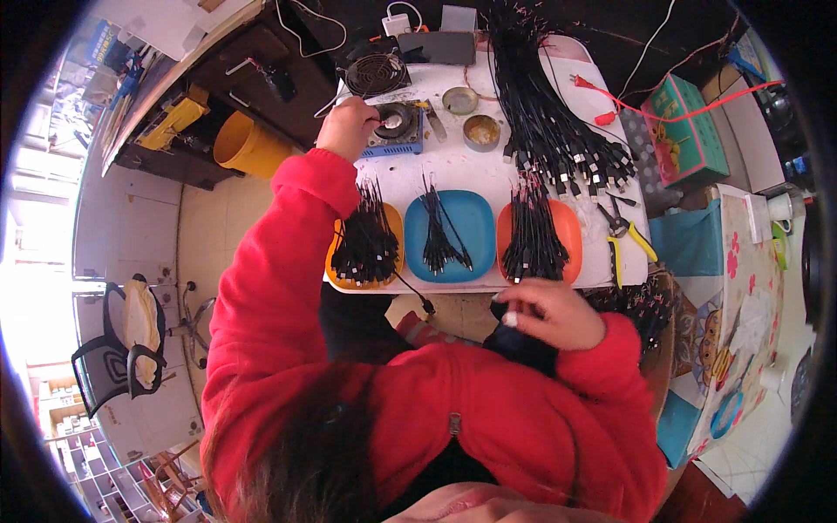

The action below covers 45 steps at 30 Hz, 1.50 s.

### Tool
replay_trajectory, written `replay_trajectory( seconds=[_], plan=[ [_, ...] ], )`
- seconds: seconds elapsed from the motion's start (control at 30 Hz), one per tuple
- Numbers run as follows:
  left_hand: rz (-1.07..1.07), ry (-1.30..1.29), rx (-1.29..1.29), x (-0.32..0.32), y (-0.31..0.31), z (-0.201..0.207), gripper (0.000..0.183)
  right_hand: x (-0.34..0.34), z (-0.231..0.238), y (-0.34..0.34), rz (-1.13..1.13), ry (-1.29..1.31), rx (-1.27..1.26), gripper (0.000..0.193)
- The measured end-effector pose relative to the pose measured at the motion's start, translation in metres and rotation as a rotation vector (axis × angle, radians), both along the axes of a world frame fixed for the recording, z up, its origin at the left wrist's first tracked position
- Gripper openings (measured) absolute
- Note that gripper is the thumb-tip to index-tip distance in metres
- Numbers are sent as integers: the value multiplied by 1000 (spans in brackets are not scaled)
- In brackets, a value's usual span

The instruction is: The person repeatedly picks small black cable-like items from trays, attaches white connectors to their ends, and places the finished items into a cardboard box. The process is continuous and repetitive throughout the clip.

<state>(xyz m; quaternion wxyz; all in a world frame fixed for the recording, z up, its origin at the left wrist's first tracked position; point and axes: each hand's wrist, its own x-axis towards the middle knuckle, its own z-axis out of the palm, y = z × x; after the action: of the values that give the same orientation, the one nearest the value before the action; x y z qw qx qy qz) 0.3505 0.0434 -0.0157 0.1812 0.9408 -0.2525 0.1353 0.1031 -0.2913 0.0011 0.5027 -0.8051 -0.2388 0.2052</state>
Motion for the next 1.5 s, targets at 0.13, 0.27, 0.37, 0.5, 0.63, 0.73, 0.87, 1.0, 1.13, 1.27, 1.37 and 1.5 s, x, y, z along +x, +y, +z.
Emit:
replay_trajectory(
  seconds=[0.13,0.27,0.37,0.5,0.63,0.73,0.87,1.0,1.13,1.27,1.37,1.5],
  plan=[
    [28,28,143,17,1,-12,9,-21,-24,20,-30,119,145,25],
    [26,80,311,28,-1,-11,8,-22,-36,28,17,126,123,27],
    [-2,83,353,31,-4,-8,6,-21,-42,34,12,115,110,28],
    [-24,99,364,34,-10,-7,7,-20,-47,39,38,80,122,27],
    [-52,93,455,36,-14,-6,10,-20,-49,38,40,51,115,28],
    [-46,89,475,35,-16,-5,11,-21,-50,38,38,50,113,29],
    [-23,103,533,36,-20,-4,13,-21,-50,37,35,65,122,28],
    [3,99,526,37,-18,-8,14,-22,-51,38,27,18,108,27],
    [16,145,506,40,-13,-14,13,-28,-52,41,-2,-46,105,24],
    [-50,29,335,27,-4,1,11,-37,-52,28,-156,-3,95,24],
    [-36,-103,-79,-19,3,33,14,-43,-50,-2,-447,-103,-39,20],
    [-62,46,-540,-118,5,75,6,-35,-49,-54,-813,-180,-142,22]
  ],
)
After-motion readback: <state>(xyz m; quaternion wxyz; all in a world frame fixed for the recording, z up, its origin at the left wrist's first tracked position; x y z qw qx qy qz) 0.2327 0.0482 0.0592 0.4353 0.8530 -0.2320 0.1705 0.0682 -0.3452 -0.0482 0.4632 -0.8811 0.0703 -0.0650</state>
